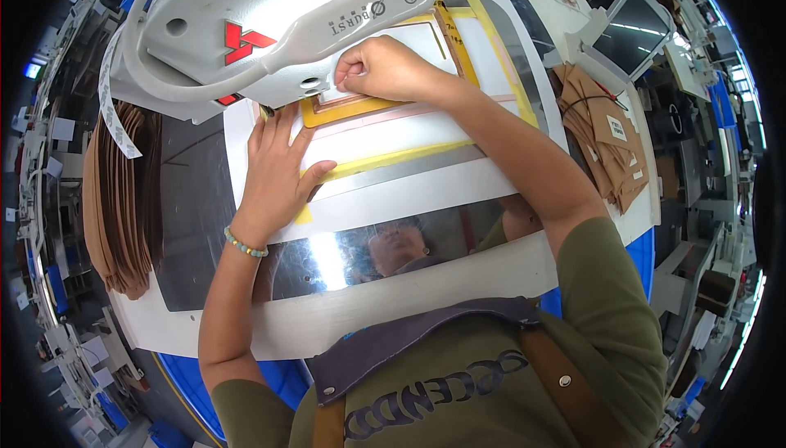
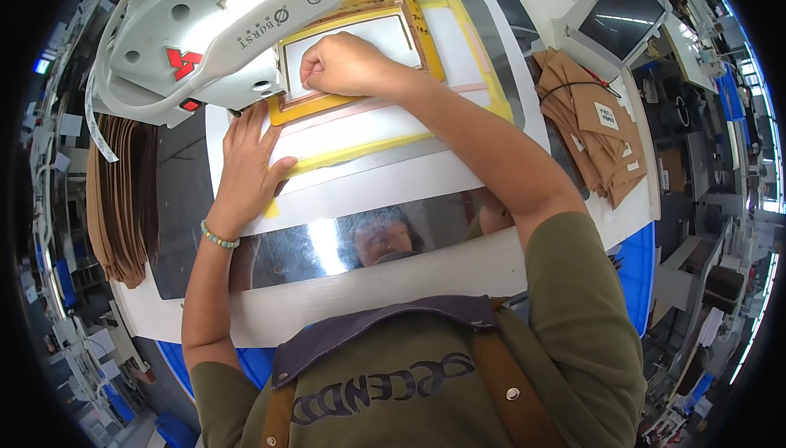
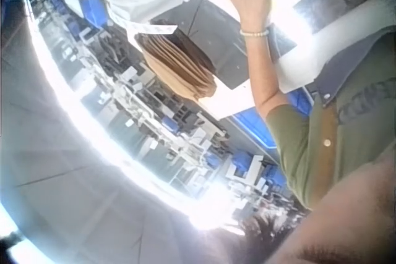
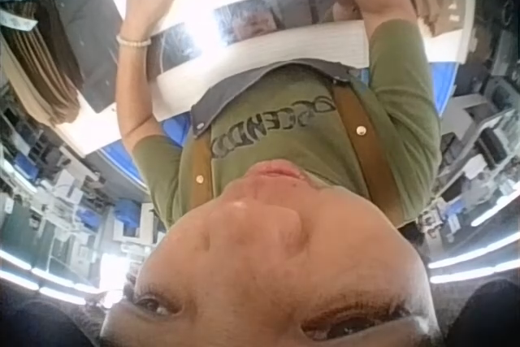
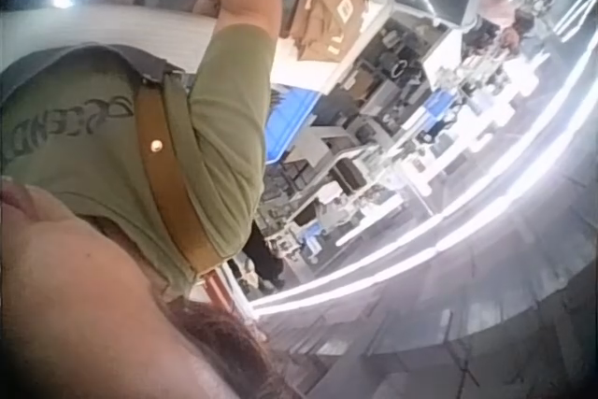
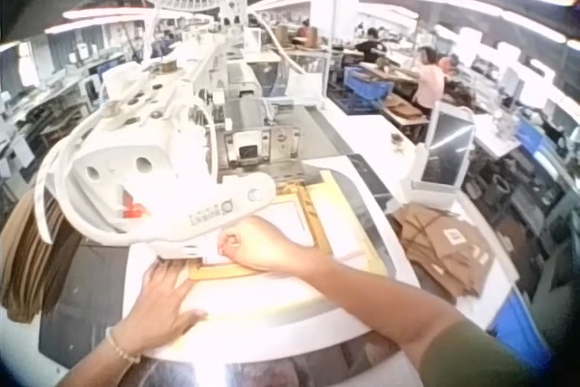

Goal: The recorder is preparing and processing leather components using an industrial sewing machine.

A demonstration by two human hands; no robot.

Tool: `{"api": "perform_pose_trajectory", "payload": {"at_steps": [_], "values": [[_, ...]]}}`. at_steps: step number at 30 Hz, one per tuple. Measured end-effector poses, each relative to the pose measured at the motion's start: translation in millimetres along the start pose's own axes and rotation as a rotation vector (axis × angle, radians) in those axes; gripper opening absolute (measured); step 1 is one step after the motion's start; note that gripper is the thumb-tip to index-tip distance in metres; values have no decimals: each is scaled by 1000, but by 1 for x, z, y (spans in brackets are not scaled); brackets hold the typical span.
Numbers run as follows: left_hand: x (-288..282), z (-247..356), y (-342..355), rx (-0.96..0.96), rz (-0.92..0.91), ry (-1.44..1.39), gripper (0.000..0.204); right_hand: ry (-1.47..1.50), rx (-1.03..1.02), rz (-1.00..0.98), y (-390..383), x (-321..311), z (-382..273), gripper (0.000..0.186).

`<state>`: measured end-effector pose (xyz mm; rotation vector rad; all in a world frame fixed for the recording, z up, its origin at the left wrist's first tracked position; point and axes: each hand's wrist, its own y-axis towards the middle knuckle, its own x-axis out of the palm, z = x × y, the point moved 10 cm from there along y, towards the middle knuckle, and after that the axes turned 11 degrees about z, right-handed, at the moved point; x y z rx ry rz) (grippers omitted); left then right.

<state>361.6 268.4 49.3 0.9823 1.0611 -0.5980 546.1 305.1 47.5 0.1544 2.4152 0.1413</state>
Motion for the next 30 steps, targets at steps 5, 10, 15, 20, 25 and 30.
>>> {"api": "perform_pose_trajectory", "payload": {"at_steps": [5, 10, 15, 20, 25, 30], "values": [[0, 2, 6, -12, -2, -21, 75, -30, -34, -16, -1, -1, 0, 15], [1, 2, 5, -30, 2, 1, 70, 52, 45, -43, -1, -66, 28, 18], [1, -2, -1, -17, 18, 36, 68, -232, 68, -50, -17, -113, 51, 13], [3, -3, 1, -14, 20, 53, 67, -242, -20, -52, -34, -113, 48, 9], [3, -2, 0, -12, 25, 43, 65, -376, -77, -124, -36, -103, 38, 5], [2, 0, 0, -6, -8, 58, 64, -440, -82, -176, -39, -99, 30, 2]]}}
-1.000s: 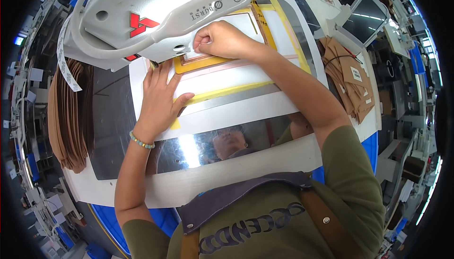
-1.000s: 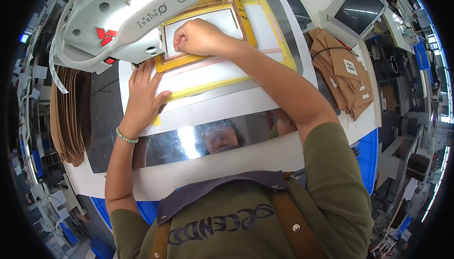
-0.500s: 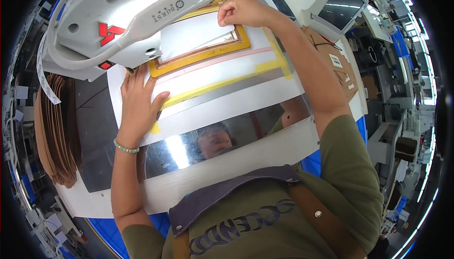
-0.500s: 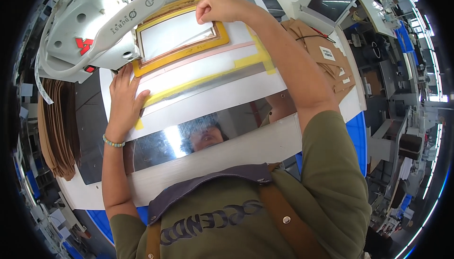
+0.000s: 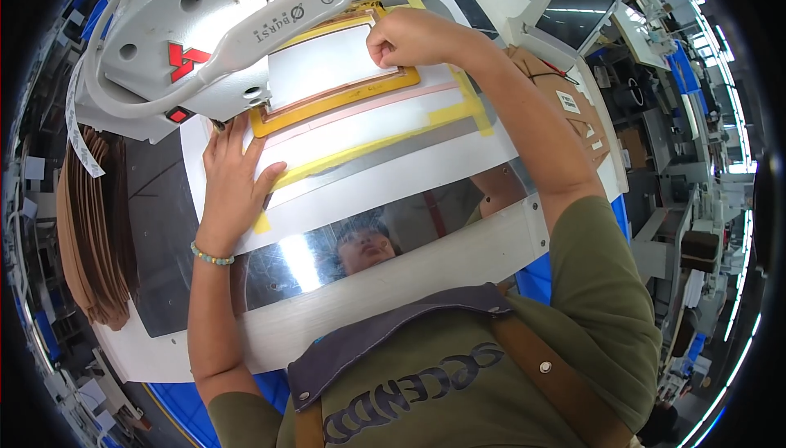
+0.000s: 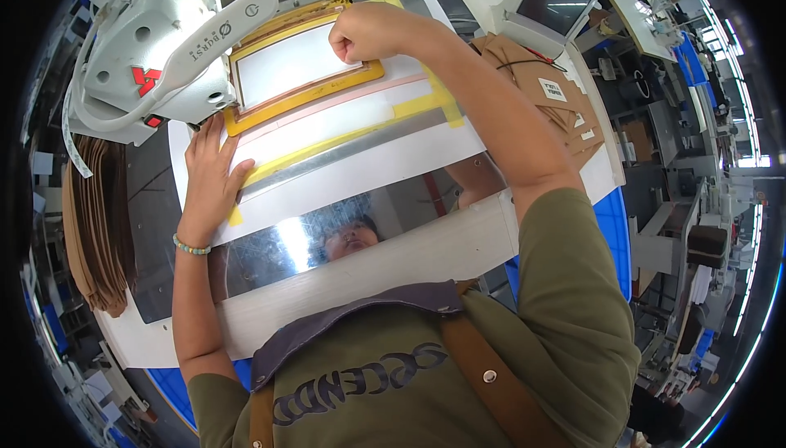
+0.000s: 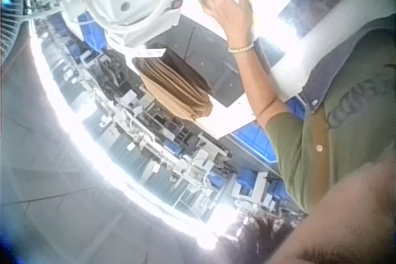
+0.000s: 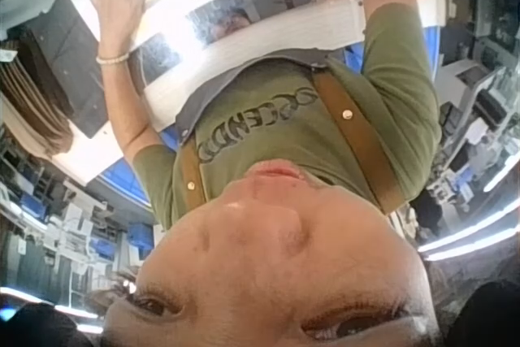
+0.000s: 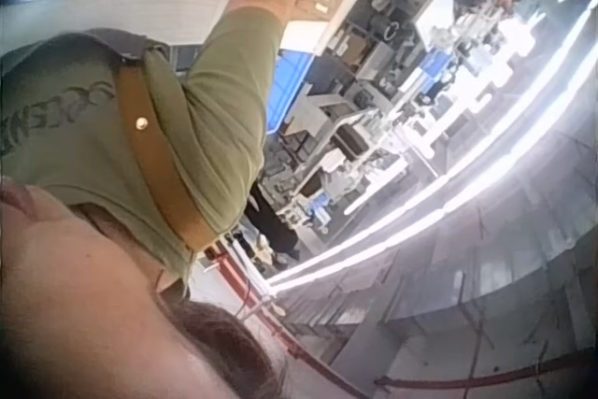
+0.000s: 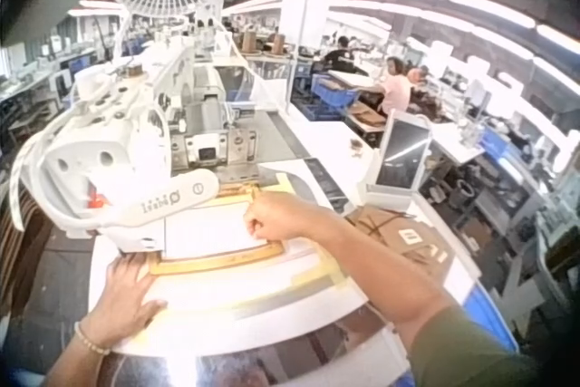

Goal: The recorder is preparing and processing leather components using an industrial sewing machine.

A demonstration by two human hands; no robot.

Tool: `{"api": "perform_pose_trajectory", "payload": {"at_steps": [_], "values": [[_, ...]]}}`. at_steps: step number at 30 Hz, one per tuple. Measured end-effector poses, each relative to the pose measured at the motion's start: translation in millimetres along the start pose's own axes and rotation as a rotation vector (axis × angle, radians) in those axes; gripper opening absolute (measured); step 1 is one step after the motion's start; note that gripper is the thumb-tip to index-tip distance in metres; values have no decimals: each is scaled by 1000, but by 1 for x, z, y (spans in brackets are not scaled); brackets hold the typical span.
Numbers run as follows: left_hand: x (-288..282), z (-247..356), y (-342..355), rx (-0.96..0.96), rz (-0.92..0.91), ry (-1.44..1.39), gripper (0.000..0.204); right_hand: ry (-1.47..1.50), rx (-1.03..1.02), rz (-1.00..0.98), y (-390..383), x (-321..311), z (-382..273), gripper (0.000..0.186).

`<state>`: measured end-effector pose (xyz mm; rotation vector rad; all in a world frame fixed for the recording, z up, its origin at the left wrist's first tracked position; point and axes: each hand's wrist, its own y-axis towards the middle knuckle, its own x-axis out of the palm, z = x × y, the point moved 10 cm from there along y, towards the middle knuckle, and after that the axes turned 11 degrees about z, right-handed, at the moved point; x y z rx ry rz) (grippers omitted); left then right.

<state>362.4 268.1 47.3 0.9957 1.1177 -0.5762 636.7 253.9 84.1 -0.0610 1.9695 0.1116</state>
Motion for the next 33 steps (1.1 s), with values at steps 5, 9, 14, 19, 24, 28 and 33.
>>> {"api": "perform_pose_trajectory", "payload": {"at_steps": [5, 9, 14, 19, 24, 28, 33], "values": [[-1, 1, 0, 8, 35, 5, 65, -56, -1, -34, 4, 2, -5, 10], [-2, 1, 1, 10, 42, 17, 65, -185, 25, -95, 8, 6, -10, 13], [0, 0, 1, 8, 41, 18, 63, -230, 79, -140, 11, 14, -2, 16], [1, -1, 0, -11, 36, 18, 62, -300, 106, -182, 10, 17, 2, 10], [0, -1, 0, -11, 34, 16, 59, -36, -42, -63, 8, -1, -6, 14], [1, -2, -1, -6, 38, 15, 58, -263, -145, -71, -3, 26, -20, 15], [1, -2, -1, -11, 36, 13, 59, -485, -204, -8, 7, 14, -22, 12]]}}
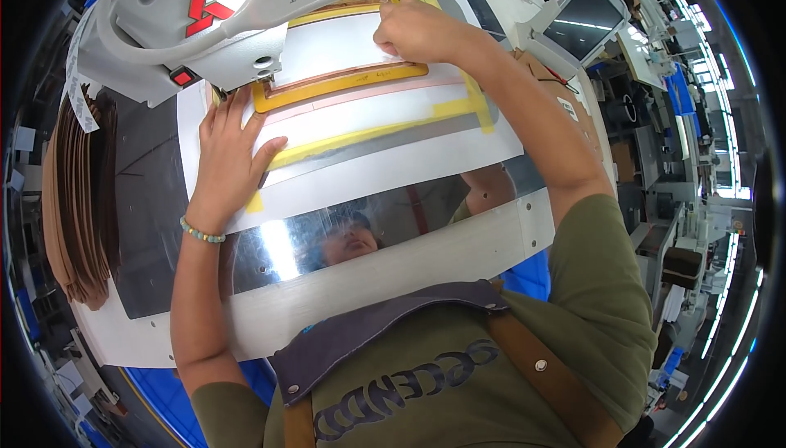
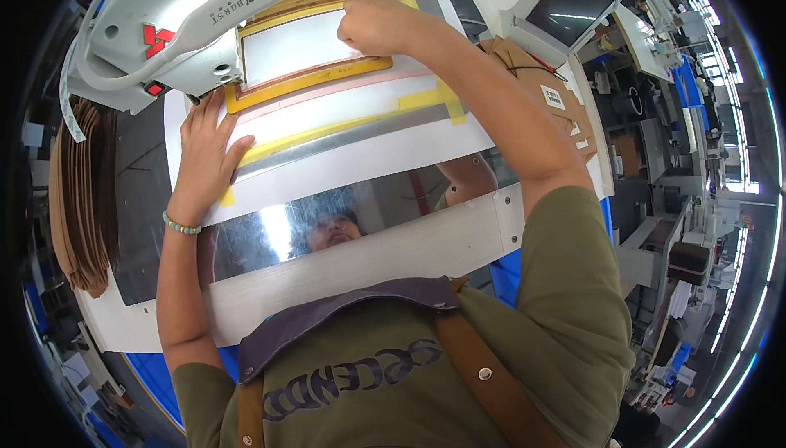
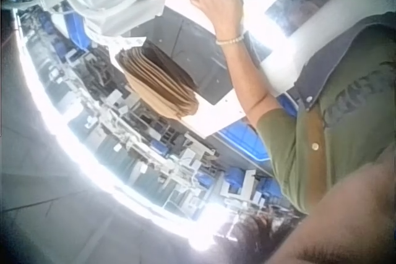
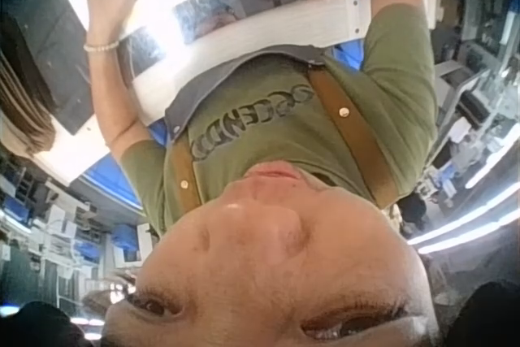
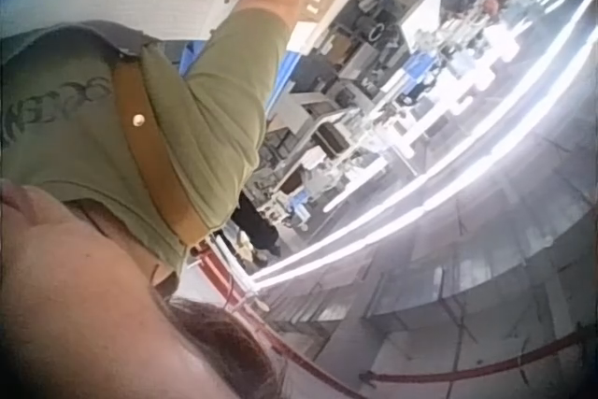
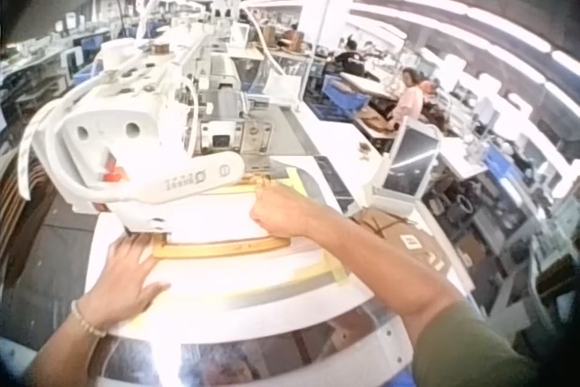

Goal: The recorder is preparing and processing leather components using an industrial sewing machine.

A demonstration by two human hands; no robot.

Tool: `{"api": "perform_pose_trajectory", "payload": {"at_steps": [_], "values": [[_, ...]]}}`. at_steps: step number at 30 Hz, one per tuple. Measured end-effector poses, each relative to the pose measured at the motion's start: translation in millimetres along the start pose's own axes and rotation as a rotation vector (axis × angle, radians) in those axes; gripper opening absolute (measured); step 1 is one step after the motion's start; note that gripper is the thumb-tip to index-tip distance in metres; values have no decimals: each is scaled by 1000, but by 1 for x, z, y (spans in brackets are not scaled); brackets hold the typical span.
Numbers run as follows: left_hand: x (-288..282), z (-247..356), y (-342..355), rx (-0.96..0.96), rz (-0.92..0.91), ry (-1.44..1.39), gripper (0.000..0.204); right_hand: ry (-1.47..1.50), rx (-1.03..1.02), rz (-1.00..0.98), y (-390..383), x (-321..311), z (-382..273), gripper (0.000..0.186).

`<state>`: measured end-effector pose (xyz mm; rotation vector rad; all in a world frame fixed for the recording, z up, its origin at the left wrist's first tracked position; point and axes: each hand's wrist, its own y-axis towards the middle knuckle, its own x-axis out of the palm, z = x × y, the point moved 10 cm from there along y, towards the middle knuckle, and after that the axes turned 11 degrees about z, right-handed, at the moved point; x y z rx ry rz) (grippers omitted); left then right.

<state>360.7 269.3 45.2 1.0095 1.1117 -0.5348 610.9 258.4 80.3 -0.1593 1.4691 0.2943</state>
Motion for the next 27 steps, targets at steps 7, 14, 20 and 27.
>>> {"api": "perform_pose_trajectory", "payload": {"at_steps": [7, 14, 20, 27], "values": [[-6, -1, 1, -3, 74, -28, 59, 829, 143, 350, 33, -28, -13, 15], [-9, -2, 2, -5, 115, -55, 57, 1100, 381, -31, 76, 38, -81, 23], [-28, -10, -7, 11, 55, -118, 61, 1002, 275, 231, 38, 5, -75, 32], [-184, -181, -54, -284, 488, 362, 28, 842, 377, 732, -55, -7, 0, 25]]}}
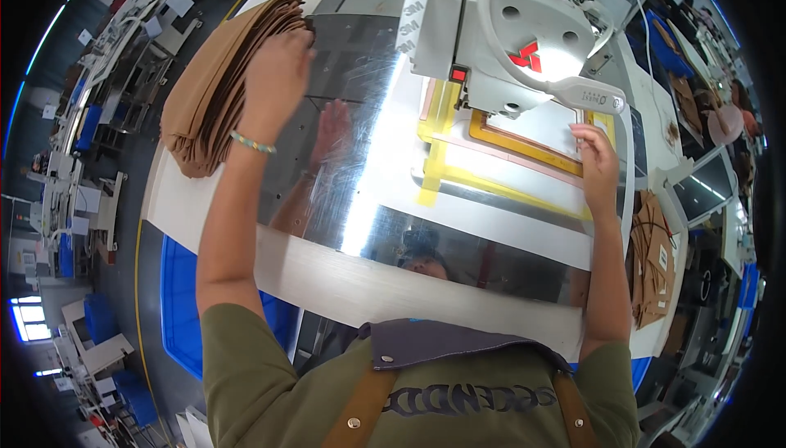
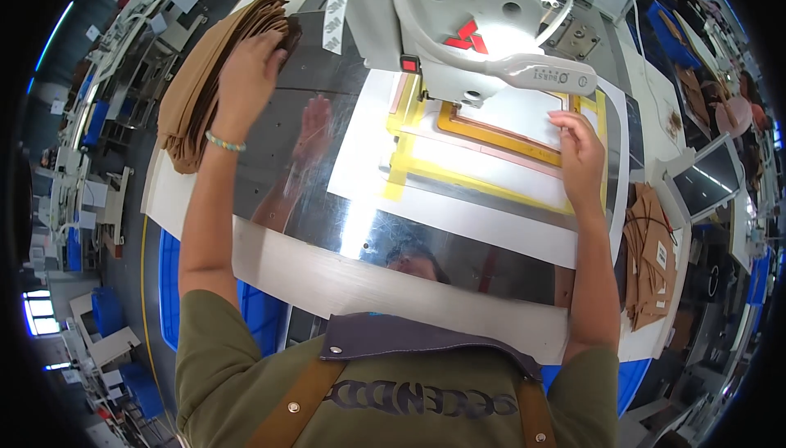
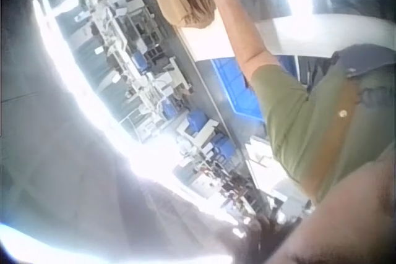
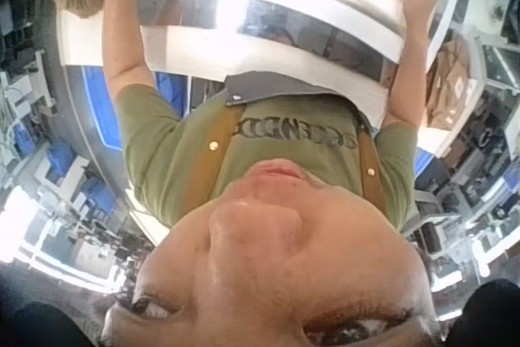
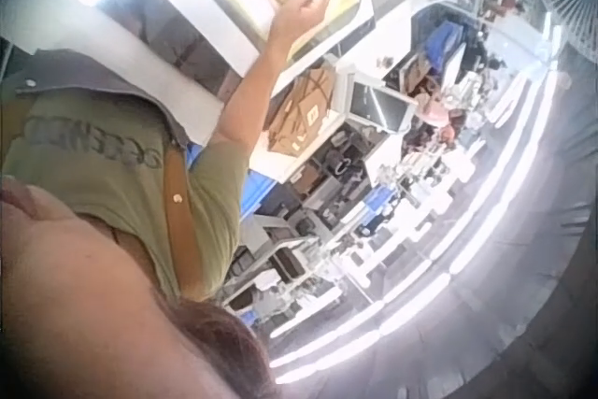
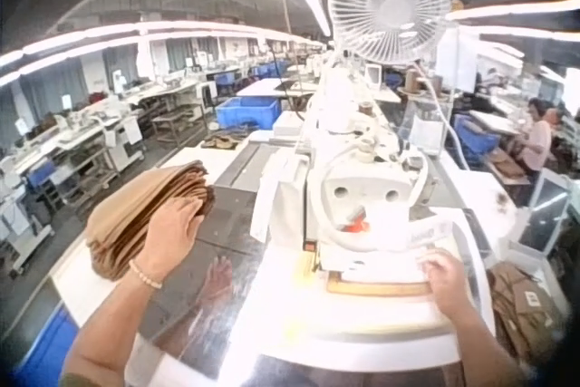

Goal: The recorder is preparing and processing leather components using an industrial sewing machine.

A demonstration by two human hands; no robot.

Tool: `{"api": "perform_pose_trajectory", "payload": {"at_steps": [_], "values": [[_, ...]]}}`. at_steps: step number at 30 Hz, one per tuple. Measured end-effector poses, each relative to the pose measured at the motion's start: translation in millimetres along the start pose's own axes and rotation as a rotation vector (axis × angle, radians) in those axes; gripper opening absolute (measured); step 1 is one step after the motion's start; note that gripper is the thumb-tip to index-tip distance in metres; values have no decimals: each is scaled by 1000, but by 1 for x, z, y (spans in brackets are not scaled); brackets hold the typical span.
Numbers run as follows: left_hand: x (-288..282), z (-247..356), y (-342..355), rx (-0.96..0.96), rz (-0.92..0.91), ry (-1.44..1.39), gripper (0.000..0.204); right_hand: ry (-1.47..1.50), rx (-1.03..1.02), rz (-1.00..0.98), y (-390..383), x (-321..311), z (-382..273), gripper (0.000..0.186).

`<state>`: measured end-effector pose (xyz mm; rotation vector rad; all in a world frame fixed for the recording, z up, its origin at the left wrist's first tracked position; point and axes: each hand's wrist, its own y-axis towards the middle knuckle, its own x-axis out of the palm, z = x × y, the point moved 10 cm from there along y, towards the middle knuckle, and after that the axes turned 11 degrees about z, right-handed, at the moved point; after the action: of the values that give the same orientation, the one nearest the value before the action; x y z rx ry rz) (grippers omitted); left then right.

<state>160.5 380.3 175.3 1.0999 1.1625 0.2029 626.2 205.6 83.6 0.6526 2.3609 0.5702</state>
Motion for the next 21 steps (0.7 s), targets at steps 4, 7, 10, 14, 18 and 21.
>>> {"api": "perform_pose_trajectory", "payload": {"at_steps": [4, 7, 10, 14, 18, 21], "values": [[-21, -153, -6, -170, 28, 351, 22, 167, 136, 110, 4, -16, 29, 21], [-5, -192, -24, -139, -136, 379, 21, 150, 182, 114, 2, -19, 42, 21], [10, -192, -22, -151, -195, 385, 20, 105, 188, 98, -1, -21, 45, 20], [15, -208, -15, -105, -187, 472, 18, 147, 152, 138, 0, -21, 36, 19], [-13, -243, -15, -412, -85, 338, 20, 106, 118, 121, 0, -15, 28, 20], [-42, -230, -14, -625, 81, 160, 24, 84, 105, 129, -1, -18, 22, 19]]}}
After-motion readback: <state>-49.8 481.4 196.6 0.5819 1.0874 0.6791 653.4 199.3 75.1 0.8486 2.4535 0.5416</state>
